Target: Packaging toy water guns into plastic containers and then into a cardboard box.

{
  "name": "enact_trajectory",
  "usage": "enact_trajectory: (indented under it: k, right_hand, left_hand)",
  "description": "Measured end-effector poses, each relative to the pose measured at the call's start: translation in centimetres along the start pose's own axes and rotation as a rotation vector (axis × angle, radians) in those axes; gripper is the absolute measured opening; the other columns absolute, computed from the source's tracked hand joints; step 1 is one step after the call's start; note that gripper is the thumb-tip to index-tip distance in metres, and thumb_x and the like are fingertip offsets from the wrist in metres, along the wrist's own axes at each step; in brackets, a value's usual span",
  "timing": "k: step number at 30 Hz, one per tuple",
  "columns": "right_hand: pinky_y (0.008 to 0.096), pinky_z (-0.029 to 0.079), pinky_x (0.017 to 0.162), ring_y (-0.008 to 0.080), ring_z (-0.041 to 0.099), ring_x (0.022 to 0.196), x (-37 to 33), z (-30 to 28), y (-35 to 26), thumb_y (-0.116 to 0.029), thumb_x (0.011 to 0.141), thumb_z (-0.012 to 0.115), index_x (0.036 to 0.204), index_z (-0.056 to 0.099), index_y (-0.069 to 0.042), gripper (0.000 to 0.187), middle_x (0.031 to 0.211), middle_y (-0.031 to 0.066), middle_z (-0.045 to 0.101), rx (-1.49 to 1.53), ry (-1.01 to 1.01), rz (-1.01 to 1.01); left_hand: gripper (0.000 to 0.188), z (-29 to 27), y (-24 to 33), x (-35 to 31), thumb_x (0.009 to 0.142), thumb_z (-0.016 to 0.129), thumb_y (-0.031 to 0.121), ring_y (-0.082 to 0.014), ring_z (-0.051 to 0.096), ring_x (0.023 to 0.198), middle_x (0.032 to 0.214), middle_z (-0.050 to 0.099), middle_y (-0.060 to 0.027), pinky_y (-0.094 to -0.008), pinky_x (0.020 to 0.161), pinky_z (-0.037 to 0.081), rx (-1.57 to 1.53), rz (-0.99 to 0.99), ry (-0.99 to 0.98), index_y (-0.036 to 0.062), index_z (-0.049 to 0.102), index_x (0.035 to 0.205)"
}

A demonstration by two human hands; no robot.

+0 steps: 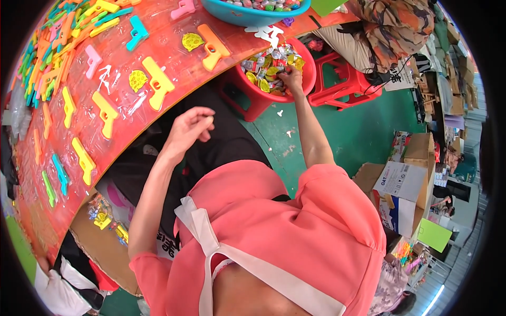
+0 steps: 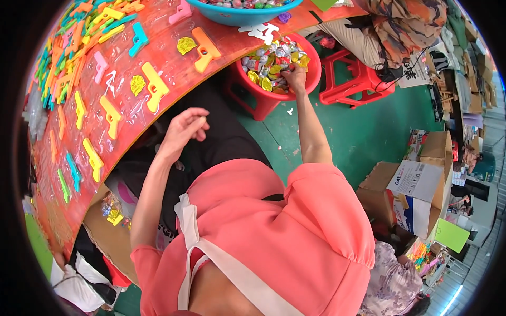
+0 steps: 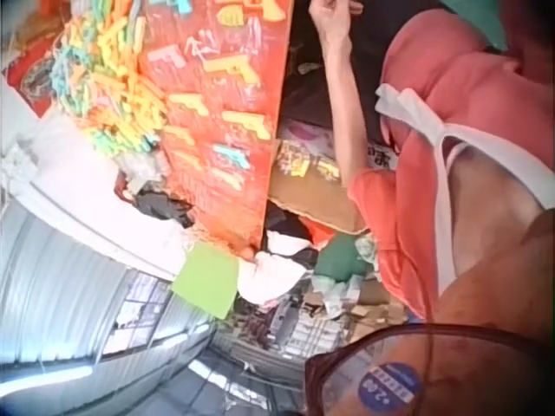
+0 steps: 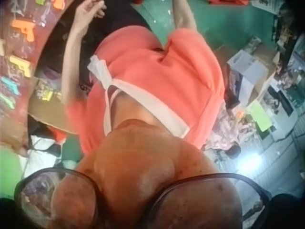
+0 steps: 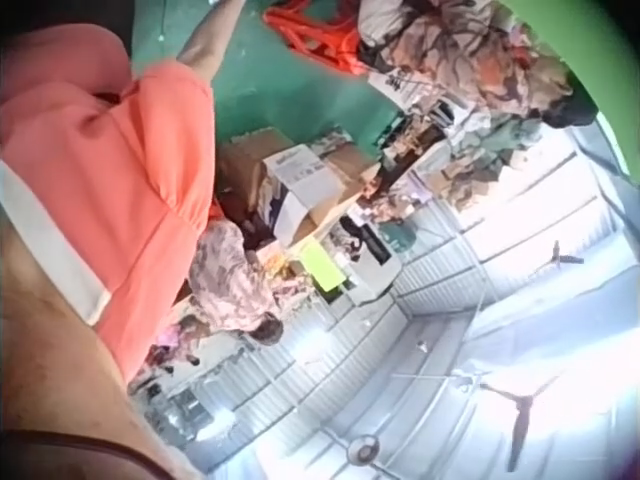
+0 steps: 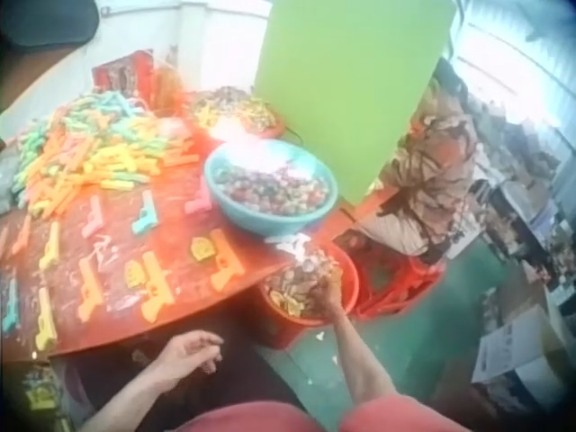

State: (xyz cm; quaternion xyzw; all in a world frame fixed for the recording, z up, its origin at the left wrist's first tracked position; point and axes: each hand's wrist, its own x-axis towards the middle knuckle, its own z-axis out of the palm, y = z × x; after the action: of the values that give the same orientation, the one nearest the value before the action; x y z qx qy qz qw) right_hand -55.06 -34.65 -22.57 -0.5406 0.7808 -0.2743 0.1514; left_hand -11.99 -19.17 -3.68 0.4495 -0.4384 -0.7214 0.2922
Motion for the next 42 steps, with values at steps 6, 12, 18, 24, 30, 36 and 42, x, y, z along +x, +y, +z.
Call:
enact_trajectory:
  k: [6, 12, 18, 24, 30, 36, 42]
  right_hand:
    - [0.0282, 0.046, 0.044, 0.0152, 0.062, 0.062, -0.4, -2.6, -1.3, -0.002, 0.081, 0.070, 0.101, 0.063, -0.005, 0.022, 0.084, 0.0062, 0.068, 0.906, -0.051, 0.302]
    - [0.0257, 0.052, 0.054, 0.0131, 0.061, 0.065, -7.2, -7.2, -11.9, -0.005, 0.079, 0.074, 0.119, 0.058, -0.002, 0.043, 0.089, 0.0063, 0.065, 1.083, -0.068, -0.009]
    - [0.0394, 0.044, 0.098, 0.0325, 0.056, 0.112, -14.6, -9.3, -19.7, -0.012, 0.074, 0.075, 0.120, 0.060, -0.005, 0.049, 0.120, 0.0172, 0.058, 0.144, 0.002, -0.659]
    - [0.0317, 0.048, 0.094, 0.0182, 0.061, 0.107, -11.9, -9.5, -19.2, -0.023, 0.097, 0.058, 0.129, 0.057, 0.000, 0.039, 0.119, 0.0097, 0.065, 0.912, -0.410, -0.316]
    - [0.0409, 0.053, 0.081, 0.0331, 0.066, 0.096, -4.9, -1.1, -7.7, -0.025, 0.084, 0.072, 0.113, 0.064, -0.001, 0.038, 0.096, 0.0205, 0.069, 0.021, -0.239, -0.408]
    - [0.0382, 0.052, 0.068, 0.0271, 0.067, 0.072, -4.8, -0.3, -8.8, -0.016, 0.077, 0.073, 0.088, 0.071, -0.004, 0.017, 0.081, 0.0148, 0.070, 0.056, -0.472, -0.576]
    - [0.0398, 0.053, 0.068, 0.0281, 0.069, 0.074, -6.1, -2.2, -9.3, -0.029, 0.082, 0.071, 0.101, 0.073, -0.006, 0.030, 0.081, 0.0178, 0.070, -0.177, -0.526, -0.385]
  left_hand:
    - [0.033, 4.4, 0.0, 7.0, 0.099, 0.058, 0.027, -0.0158, 0.066, 0.081, 0.101, 0.065, -0.0093, -0.0307, 0.076, 0.055, -0.365, -0.085, -0.123, 0.0052, 0.054, 0.124]
    - [0.062, 10.1, 0.2, 12.8, 0.091, 0.064, 0.049, -0.0370, 0.059, 0.111, 0.128, 0.050, -0.0240, -0.0486, 0.095, 0.051, -0.802, -0.304, -0.104, 0.0047, 0.047, 0.132]
    - [0.046, 11.4, -0.2, 16.4, 0.095, 0.053, 0.054, -0.0233, 0.061, 0.106, 0.115, 0.064, -0.0074, -0.0428, 0.094, 0.050, -1.124, -0.089, -0.280, 0.0132, 0.059, 0.116]
    - [0.035, 8.3, -0.5, 15.4, 0.095, 0.058, 0.041, -0.0209, 0.064, 0.106, 0.115, 0.065, -0.0063, -0.0478, 0.080, 0.058, -0.958, -0.064, -0.153, 0.0155, 0.059, 0.119]
    - [0.036, 6.6, -3.8, 17.4, 0.100, 0.051, 0.038, -0.0366, 0.065, 0.103, 0.115, 0.064, -0.0194, -0.0427, 0.071, 0.059, -1.128, -0.061, -0.399, 0.0089, 0.060, 0.119]
    - [0.042, 7.1, -2.1, 10.9, 0.100, 0.052, 0.040, -0.0335, 0.068, 0.099, 0.107, 0.068, -0.0141, -0.0387, 0.068, 0.060, -0.924, -0.134, -0.350, 0.0048, 0.058, 0.122]
    - [0.045, 5.3, 0.3, 3.8, 0.100, 0.051, 0.046, -0.0271, 0.068, 0.099, 0.107, 0.067, -0.0091, -0.0352, 0.070, 0.058, -0.787, -0.099, -0.243, 0.0070, 0.059, 0.121]
